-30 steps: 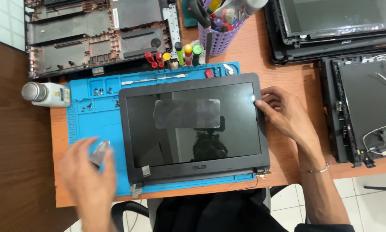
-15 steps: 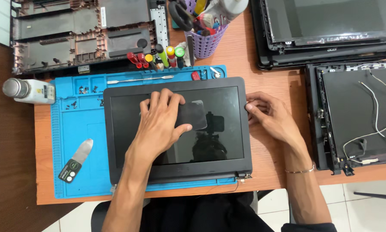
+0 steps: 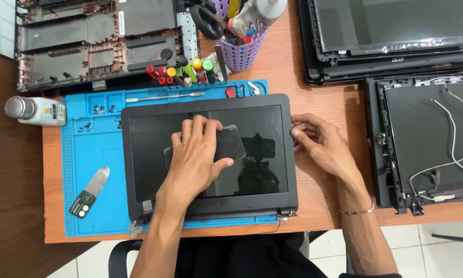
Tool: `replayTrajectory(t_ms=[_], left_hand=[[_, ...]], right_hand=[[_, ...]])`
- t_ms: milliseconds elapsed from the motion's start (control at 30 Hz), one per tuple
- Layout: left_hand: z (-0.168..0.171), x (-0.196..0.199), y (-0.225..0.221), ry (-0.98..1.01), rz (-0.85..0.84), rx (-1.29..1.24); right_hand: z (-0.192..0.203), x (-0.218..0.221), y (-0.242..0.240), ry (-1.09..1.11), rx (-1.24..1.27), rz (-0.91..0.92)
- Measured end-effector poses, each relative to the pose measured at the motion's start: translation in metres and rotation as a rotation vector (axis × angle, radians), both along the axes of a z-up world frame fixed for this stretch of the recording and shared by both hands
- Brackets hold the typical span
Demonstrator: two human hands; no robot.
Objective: The person removes a black bezel and adhesive strips from the back of a laptop display panel and then presses the new panel into place.
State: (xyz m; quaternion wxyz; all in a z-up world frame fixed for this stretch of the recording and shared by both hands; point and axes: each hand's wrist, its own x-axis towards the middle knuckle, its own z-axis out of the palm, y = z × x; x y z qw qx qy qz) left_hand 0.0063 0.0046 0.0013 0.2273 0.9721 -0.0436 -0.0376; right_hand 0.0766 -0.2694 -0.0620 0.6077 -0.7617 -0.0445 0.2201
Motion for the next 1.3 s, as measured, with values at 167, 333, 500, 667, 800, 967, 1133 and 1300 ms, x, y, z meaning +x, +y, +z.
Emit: replayTrajectory(t_ms=[167, 333, 500, 667, 800, 967, 1133, 1300], left_hand=[[0.001, -0.002, -0.009, 0.07, 0.086, 0.03], [0.003, 0.001, -0.007, 0.112, 0.127, 0.001], [0.001, 0.0, -0.008, 0.101, 0.137, -0.035], [0.001, -0.003, -0.007, 0.095, 0.14, -0.079], [-0.001, -0.009, -0.011, 0.042, 0.1, -0.079], [0.005, -0.005, -0.008, -0.025, 0.022, -0.131], [0.009, 0.006, -0.009, 0.082, -0.007, -0.124], [0.001, 0.012, -0.005, 0.053, -0.052, -0.042]], right_hand=[[-0.001, -0.002, -0.001, 0.0, -0.026, -0.007], [0.005, -0.002, 0.001, -0.01, -0.065, -0.002], [0.009, -0.001, 0.004, 0.017, -0.116, -0.014], [0.007, -0.001, 0.003, 0.012, -0.081, -0.012], [0.004, -0.001, 0.002, -0.004, -0.063, -0.006], [0.006, -0.001, 0.002, -0.003, -0.088, -0.01], [0.01, -0.002, 0.005, 0.006, -0.12, -0.012], [0.011, -0.001, 0.004, 0.004, -0.103, -0.011]])
